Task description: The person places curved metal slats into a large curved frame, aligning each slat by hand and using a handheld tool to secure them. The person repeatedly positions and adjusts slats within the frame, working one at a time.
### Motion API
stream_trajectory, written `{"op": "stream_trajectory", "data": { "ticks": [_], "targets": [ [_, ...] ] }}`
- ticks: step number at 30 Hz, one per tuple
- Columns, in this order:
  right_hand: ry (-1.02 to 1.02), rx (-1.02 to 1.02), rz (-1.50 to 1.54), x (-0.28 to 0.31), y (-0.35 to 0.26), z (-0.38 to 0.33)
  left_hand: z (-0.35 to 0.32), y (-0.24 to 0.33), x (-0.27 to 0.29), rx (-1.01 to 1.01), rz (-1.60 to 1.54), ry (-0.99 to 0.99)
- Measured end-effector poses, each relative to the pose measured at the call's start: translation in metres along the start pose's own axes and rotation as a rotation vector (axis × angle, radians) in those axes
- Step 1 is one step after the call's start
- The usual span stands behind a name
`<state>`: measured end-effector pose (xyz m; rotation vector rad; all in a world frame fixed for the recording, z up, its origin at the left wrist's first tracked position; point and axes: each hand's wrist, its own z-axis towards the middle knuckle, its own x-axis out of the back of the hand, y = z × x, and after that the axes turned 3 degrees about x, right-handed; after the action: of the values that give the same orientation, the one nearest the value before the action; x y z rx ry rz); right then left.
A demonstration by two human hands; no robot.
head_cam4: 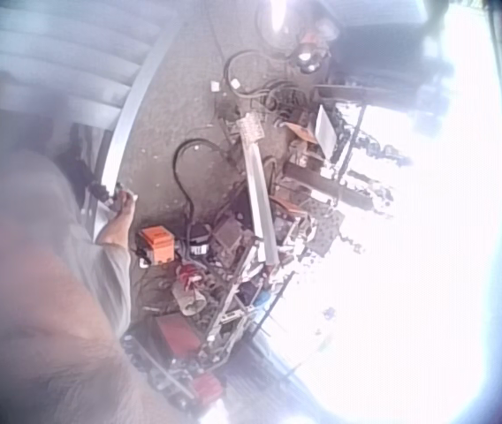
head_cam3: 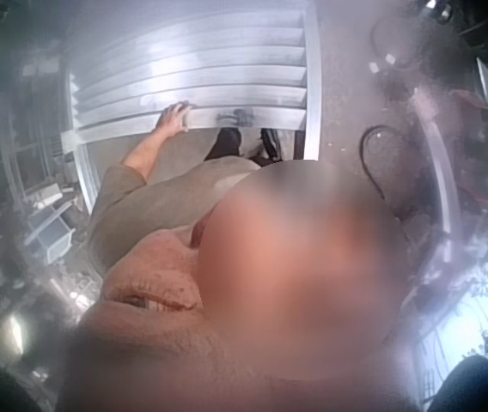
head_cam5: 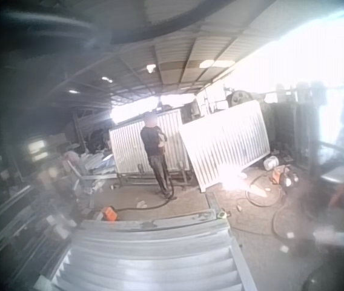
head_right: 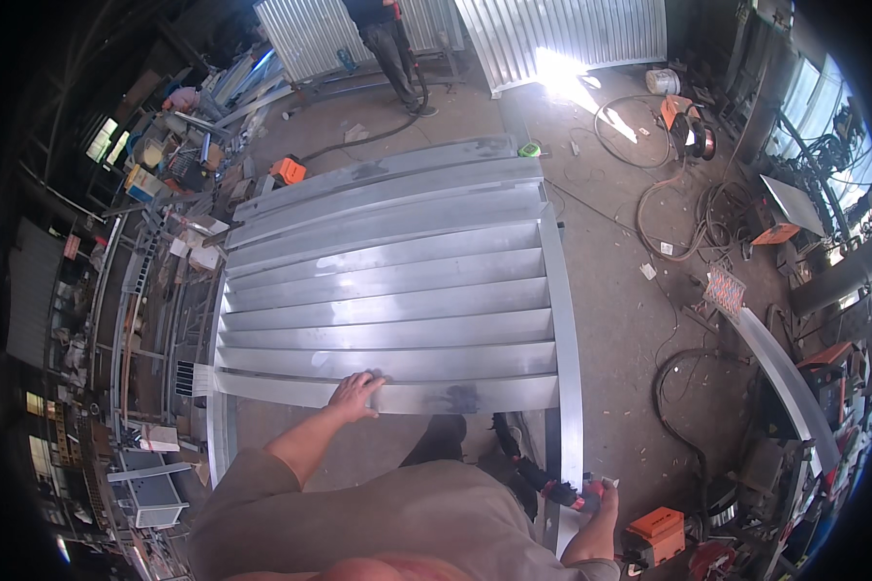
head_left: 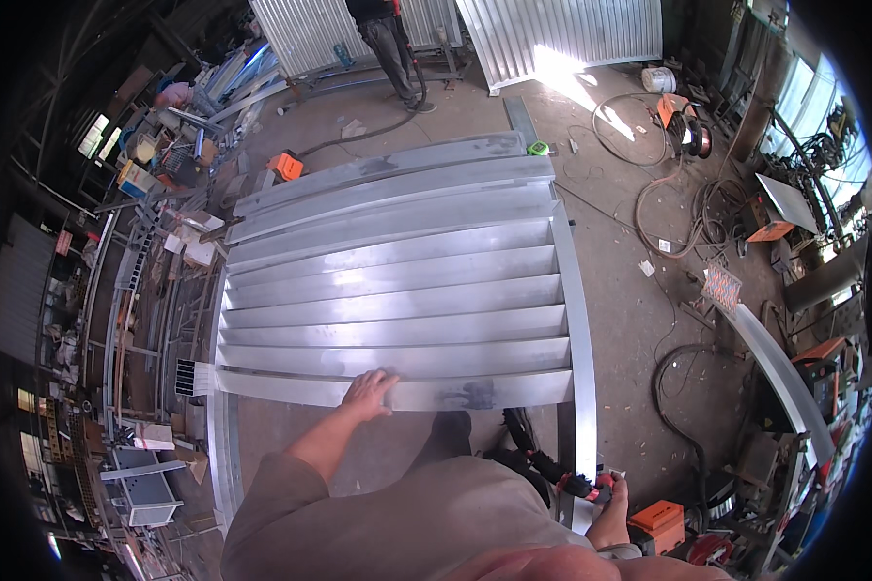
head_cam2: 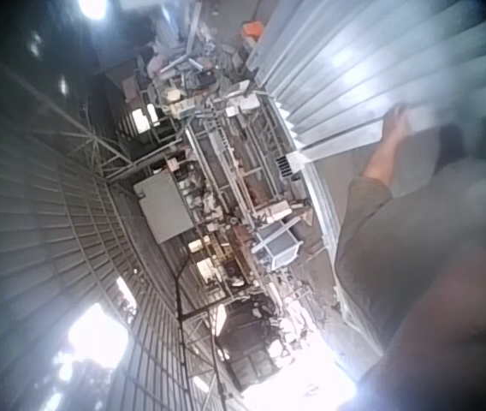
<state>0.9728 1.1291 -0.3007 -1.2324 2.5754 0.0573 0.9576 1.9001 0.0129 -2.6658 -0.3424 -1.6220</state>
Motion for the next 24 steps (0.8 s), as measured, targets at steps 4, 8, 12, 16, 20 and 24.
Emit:
{"op": "stream_trajectory", "data": {
  "ticks": [4,8,12,16,20,24],
  "targets": [
    [-0.005,0.017,-0.006,-0.006,-0.001,-0.003,0.001,-0.001,0.0,0.002,0.0,-0.015],
    [0.045,0.052,-0.067,-0.031,0.001,-0.028,0.002,-0.002,-0.002,0.009,0.008,-0.026],
    [0.164,0.057,-0.075,-0.048,0.003,-0.043,0.003,-0.002,-0.002,0.011,0.001,-0.036],
    [0.062,-0.001,-0.064,-0.026,0.0,-0.022,0.003,-0.002,-0.002,0.013,0.013,-0.034],
    [-0.006,-0.015,-0.007,0.001,-0.003,0.007,0.003,-0.002,-0.001,0.011,0.016,-0.032],
    [-0.019,-0.005,0.001,-0.001,-0.001,0.003,0.003,-0.003,-0.003,0.022,0.019,-0.041]
  ]
}}
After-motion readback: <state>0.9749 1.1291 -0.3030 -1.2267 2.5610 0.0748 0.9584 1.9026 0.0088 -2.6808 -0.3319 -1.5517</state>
